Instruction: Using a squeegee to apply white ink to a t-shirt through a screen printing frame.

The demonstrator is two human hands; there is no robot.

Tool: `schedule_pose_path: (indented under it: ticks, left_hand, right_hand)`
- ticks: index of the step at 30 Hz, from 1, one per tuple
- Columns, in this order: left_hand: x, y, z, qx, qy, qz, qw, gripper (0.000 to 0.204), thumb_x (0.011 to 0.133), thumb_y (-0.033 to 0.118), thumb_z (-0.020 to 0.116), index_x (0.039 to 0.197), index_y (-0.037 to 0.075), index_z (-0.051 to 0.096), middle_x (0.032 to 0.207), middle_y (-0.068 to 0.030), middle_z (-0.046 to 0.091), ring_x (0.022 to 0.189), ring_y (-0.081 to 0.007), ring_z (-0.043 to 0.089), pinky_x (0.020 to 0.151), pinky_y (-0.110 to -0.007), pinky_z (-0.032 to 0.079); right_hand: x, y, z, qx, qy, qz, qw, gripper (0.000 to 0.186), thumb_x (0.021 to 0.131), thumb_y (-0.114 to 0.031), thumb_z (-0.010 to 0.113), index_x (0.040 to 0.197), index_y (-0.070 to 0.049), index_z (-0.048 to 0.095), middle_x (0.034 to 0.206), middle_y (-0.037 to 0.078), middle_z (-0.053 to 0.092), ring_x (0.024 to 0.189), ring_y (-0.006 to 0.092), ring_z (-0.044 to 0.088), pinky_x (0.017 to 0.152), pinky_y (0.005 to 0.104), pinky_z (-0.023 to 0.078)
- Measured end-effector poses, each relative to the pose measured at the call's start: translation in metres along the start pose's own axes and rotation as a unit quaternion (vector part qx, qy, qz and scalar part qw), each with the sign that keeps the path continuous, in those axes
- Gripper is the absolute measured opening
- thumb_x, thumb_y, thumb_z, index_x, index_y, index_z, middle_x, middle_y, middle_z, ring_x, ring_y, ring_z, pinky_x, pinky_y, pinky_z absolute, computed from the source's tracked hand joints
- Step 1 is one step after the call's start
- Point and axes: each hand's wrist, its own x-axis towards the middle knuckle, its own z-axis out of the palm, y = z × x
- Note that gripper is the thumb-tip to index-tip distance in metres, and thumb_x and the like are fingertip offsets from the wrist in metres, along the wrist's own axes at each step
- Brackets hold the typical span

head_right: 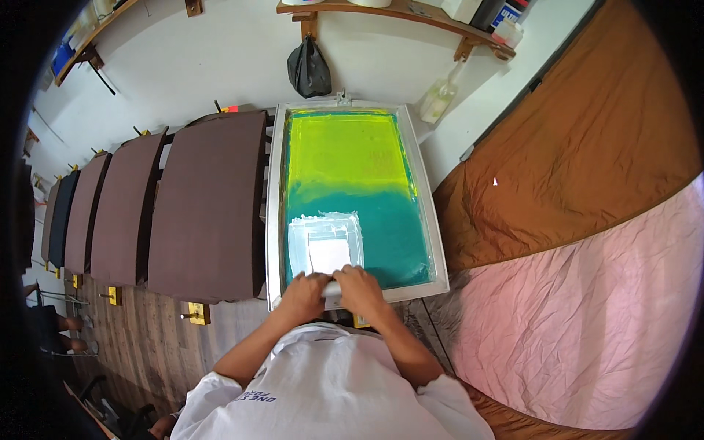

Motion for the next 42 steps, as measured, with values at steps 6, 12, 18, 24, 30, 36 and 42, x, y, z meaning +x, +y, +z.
schedule_pose_path:
  ticks: [6,12,18,24,30,36,42]
  left_hand:
    - [0.085,-0.047,-0.037,0.018,-0.016,-0.023,0.999,0.035,0.067,0.002,0.064,0.102,0.005,0.068,0.087,-0.0209,0.069,0.085,-0.0395,0.067,0.083,-0.048,0.053]
    - [0.062,-0.049,-0.016,-0.012,0.042,0.03,0.999,0.044,0.066,-0.006,0.06,0.108,0.007,0.065,0.095,-0.0208,0.066,0.086,-0.0404,0.065,0.077,-0.048,0.053]
    - [0.011,-0.002,-0.017,-0.012,-0.008,0.005,1.0,0.049,0.066,-0.005,0.059,0.114,0.003,0.06,0.107,-0.0191,0.065,0.095,-0.0387,0.064,0.095,-0.048,0.047]
    - [0.065,-0.029,-0.05,-0.004,-0.017,0.012,1.0,0.04,0.066,-0.005,0.061,0.105,-0.001,0.066,0.096,-0.0247,0.067,0.088,-0.0414,0.065,0.082,-0.046,0.053]
    - [0.062,-0.046,-0.025,-0.008,-0.018,0.01,1.0,0.05,0.066,-0.009,0.059,0.115,0.001,0.06,0.108,-0.0237,0.064,0.096,-0.0413,0.063,0.085,-0.046,0.052]
    - [0.002,-0.007,-0.017,0.0,-0.008,0.045,0.999,0.052,0.067,-0.004,0.063,0.119,0.002,0.058,0.11,-0.0208,0.064,0.096,-0.0392,0.063,0.089,-0.047,0.05]
    - [0.046,-0.028,-0.04,-0.006,-0.076,-0.017,0.997,0.042,0.07,0.005,0.062,0.112,0.008,0.066,0.1,-0.0162,0.069,0.094,-0.0349,0.066,0.096,-0.046,0.046]
  right_hand:
    - [0.094,0.022,-0.027,-0.026,0.022,-0.023,0.999,0.024,0.072,-0.002,0.064,0.095,-0.005,0.068,0.095,0.018,0.068,0.092,0.0383,0.066,0.078,0.0476,0.054]
    - [0.072,0.021,0.003,-0.023,0.069,-0.038,0.997,0.036,0.074,-0.001,0.061,0.11,-0.008,0.063,0.103,0.017,0.062,0.1,0.0377,0.06,0.084,0.047,0.052]
    - [0.011,0.005,0.007,0.014,0.07,-0.047,0.996,0.039,0.074,0.0,0.06,0.112,-0.005,0.063,0.105,0.017,0.061,0.102,0.0362,0.06,0.083,0.0457,0.053]
    - [0.07,0.009,-0.028,-0.009,0.046,-0.036,0.998,0.027,0.074,0.001,0.059,0.099,-0.002,0.066,0.096,0.021,0.065,0.094,0.0397,0.064,0.079,0.0482,0.054]
    - [0.075,0.022,0.0,-0.037,0.049,-0.045,0.997,0.04,0.075,0.0,0.059,0.115,-0.006,0.06,0.111,0.019,0.059,0.105,0.0383,0.058,0.084,0.0464,0.053]
    - [0.001,0.006,0.003,0.01,0.031,-0.07,0.997,0.044,0.074,0.001,0.063,0.117,-0.006,0.058,0.11,0.016,0.058,0.105,0.0358,0.058,0.081,0.0468,0.053]
    - [0.053,0.01,-0.029,-0.006,-0.011,-0.056,0.998,0.027,0.074,-0.001,0.059,0.101,-0.003,0.064,0.098,0.019,0.064,0.094,0.0377,0.064,0.077,0.0482,0.054]
